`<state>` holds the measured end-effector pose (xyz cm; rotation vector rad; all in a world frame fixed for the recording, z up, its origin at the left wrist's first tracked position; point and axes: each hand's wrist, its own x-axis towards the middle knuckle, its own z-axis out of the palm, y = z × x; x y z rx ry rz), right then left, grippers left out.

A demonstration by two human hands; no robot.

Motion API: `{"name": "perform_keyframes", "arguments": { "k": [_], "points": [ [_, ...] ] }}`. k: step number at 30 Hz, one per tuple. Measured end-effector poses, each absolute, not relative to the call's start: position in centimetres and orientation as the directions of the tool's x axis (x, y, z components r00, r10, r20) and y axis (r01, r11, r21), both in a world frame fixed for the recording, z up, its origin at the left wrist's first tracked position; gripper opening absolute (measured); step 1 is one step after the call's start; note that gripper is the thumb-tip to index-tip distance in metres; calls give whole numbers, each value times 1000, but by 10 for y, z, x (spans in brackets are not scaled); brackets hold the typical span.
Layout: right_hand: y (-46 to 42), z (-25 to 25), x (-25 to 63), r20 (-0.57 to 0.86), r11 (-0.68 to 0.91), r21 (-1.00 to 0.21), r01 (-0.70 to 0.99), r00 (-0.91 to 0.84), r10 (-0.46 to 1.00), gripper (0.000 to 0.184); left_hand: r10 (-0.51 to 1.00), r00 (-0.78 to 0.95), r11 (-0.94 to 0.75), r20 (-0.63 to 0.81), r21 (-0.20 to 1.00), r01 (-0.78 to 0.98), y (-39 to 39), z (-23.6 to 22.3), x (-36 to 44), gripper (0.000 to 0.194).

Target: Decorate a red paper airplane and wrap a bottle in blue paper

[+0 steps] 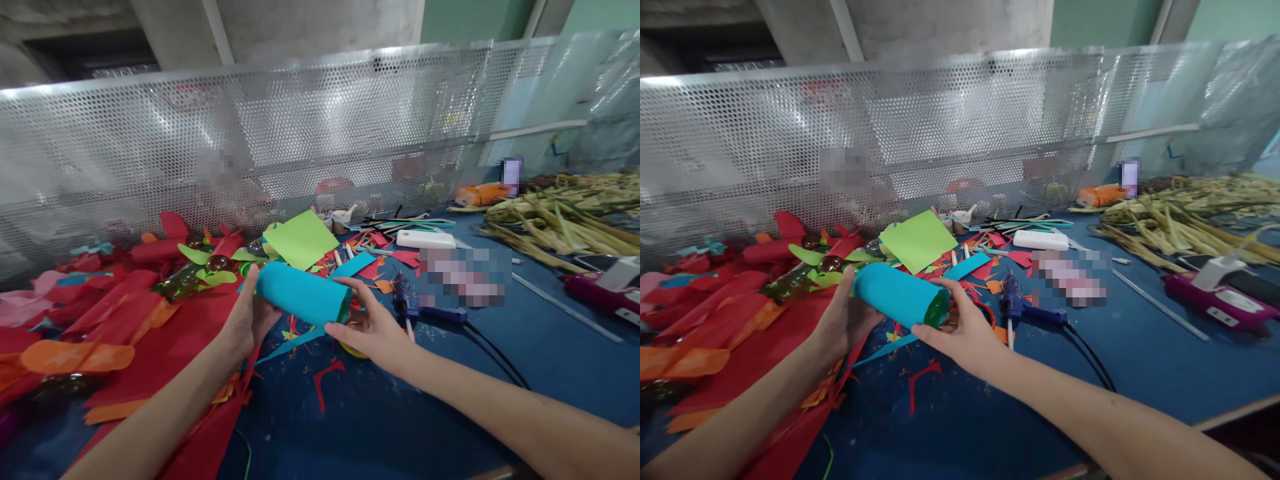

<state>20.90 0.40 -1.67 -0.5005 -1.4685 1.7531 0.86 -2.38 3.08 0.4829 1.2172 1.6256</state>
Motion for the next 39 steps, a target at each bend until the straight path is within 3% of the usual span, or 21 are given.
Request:
{"name": "perform_keyframes", "arguments": {
  "k": [12,19,31,34,39],
  "points": [
    [10,-20,211,180,8,-959,-284,-583,792,78,885,-437,-62,-162,888,-455,-24,29,-1,34],
    [13,-22,212,126,-10,-975,-221,-590,797,84,906,-416,-133,-71,888,-441,-25,24,1,45],
    [9,-22,215,69,-45,-985,-166,-622,780,74,896,-441,-129,-51,920,-370,-25,18,-7,44],
    [8,-20,217,-17,-100,-991,-92,-647,762,67,890,-450,-104,-78,925,-365,-23,17,-12,41],
    [7,-18,216,-107,-254,-959,-123,-675,730,68,912,-395,-49,-108,928,-368,-25,21,-12,41]
  ]
}}
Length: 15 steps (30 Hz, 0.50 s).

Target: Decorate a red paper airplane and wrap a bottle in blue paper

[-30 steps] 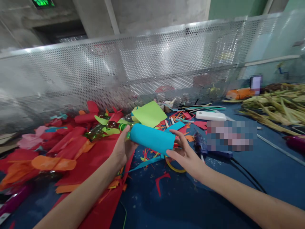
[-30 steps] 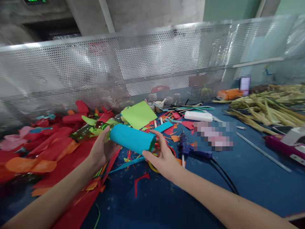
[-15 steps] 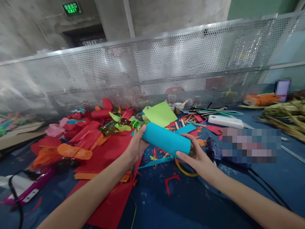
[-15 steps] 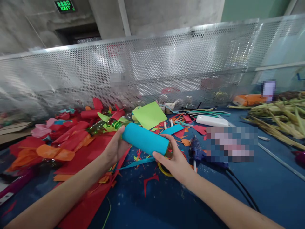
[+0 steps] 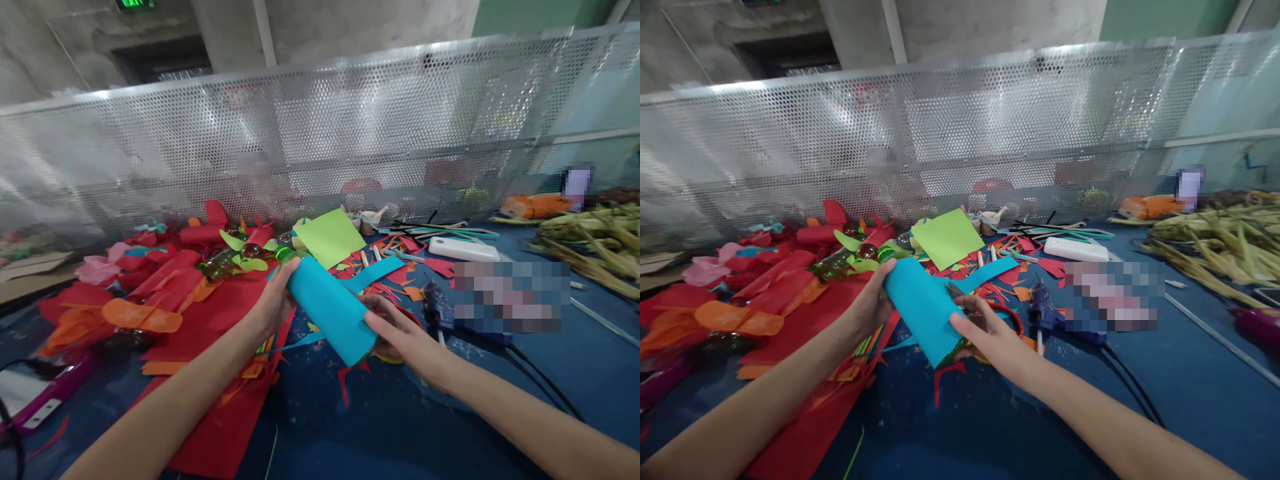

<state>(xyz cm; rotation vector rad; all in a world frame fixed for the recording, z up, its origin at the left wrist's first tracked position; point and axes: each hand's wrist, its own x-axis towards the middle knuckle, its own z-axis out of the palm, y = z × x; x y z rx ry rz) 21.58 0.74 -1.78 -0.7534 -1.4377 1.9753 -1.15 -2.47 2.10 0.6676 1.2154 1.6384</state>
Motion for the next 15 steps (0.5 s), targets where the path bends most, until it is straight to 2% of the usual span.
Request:
{"name": "perform_keyframes", "arguments": {
  "k": [2,5,8,11,13,15],
  "points": [
    [6,-17,215,-146,-321,-939,-127,-697,702,65,931,-347,-25,-114,928,-372,-26,24,-8,47],
    [3,-16,212,-168,-407,-886,-220,-668,725,65,958,-255,29,-134,926,-375,-29,25,0,58],
    [2,-17,210,-180,-437,-861,-258,-650,738,65,969,-185,83,-161,926,-369,-32,18,8,59],
    [1,-19,210,-170,-423,-879,-220,-683,710,65,968,-179,99,-174,926,-365,-34,12,12,68],
    [2,-21,210,-149,-395,-898,-196,-708,690,63,961,-206,99,-185,925,-368,-34,11,12,65],
    [5,-22,211,-84,-248,-959,-138,-699,711,56,951,-224,117,-213,920,-375,-34,13,9,55]
  ]
}}
